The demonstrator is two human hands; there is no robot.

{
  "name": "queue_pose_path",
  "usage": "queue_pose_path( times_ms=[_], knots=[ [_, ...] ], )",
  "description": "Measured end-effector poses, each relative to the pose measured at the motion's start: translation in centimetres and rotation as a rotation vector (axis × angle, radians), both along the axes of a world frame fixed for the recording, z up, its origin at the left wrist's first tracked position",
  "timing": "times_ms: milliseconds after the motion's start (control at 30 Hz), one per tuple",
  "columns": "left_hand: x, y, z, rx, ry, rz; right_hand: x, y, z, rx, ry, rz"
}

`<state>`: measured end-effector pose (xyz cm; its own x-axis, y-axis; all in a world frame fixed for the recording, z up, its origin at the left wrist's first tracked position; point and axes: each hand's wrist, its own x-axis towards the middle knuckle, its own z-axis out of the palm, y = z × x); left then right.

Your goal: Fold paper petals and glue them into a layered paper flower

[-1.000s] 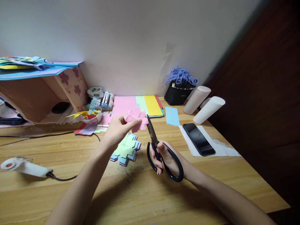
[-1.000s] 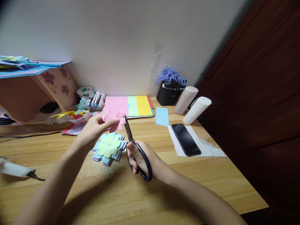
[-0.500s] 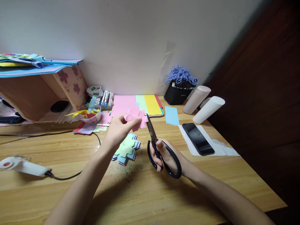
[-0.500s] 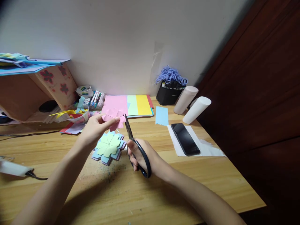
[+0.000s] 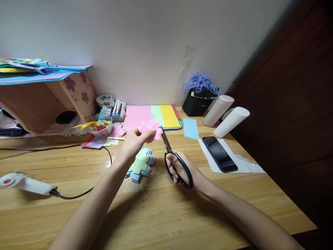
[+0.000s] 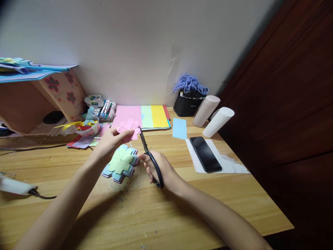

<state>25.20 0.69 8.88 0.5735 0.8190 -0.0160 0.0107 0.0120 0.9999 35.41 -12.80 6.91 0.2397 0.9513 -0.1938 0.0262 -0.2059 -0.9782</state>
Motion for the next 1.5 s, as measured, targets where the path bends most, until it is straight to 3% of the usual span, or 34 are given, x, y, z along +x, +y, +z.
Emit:
queue_pose_path(
  times_ms=[233, 400, 667, 900, 1100, 1233, 1333, 1433, 1500],
  knots=[
    [0.3, -0.2, 0.0, -0.092, -0.049, -0.036, -0.1, 0.2, -1.3, -0.001, 0.108, -0.065],
    [0.0, -0.4, 0.4, -0.077, 0.037, -0.129, 1.2, 1.1, -0.9, 0.111, 0.204, -0.106],
    [-0.5, -1.5, 1.0, 0.078, 0.234, -0.575, 3.5, 1.6, 0.5, 0.364, -0.166, -0.22],
    [-0.2, -0.9, 0.3, 0.058, 0.083, -0.424, 3.0, 2.1, -0.8, 0.338, 0.023, -0.226],
    [0.3, -2.4, 0.4, 0.024, 0.047, -0.304, 2.1, 2.0, -0.9, 0.312, -0.036, -0.242],
    [0.1, -2.4, 1.1, 0.036, 0.012, -0.196, 2.5, 1.5, -0.1, 0.244, 0.122, -0.092],
    [-0.6, -1.5, 1.9, 0.066, 0.025, -0.178, 2.9, 0.8, 0.7, 0.138, 0.256, 0.163],
    [-1.3, -0.6, 2.4, 0.074, 0.075, -0.159, 3.1, -0.1, 1.1, 0.072, 0.191, 0.41],
    [-1.7, -0.1, 2.5, 0.075, 0.126, -0.151, 2.9, -0.6, 1.2, 0.058, 0.119, 0.488]
  ],
)
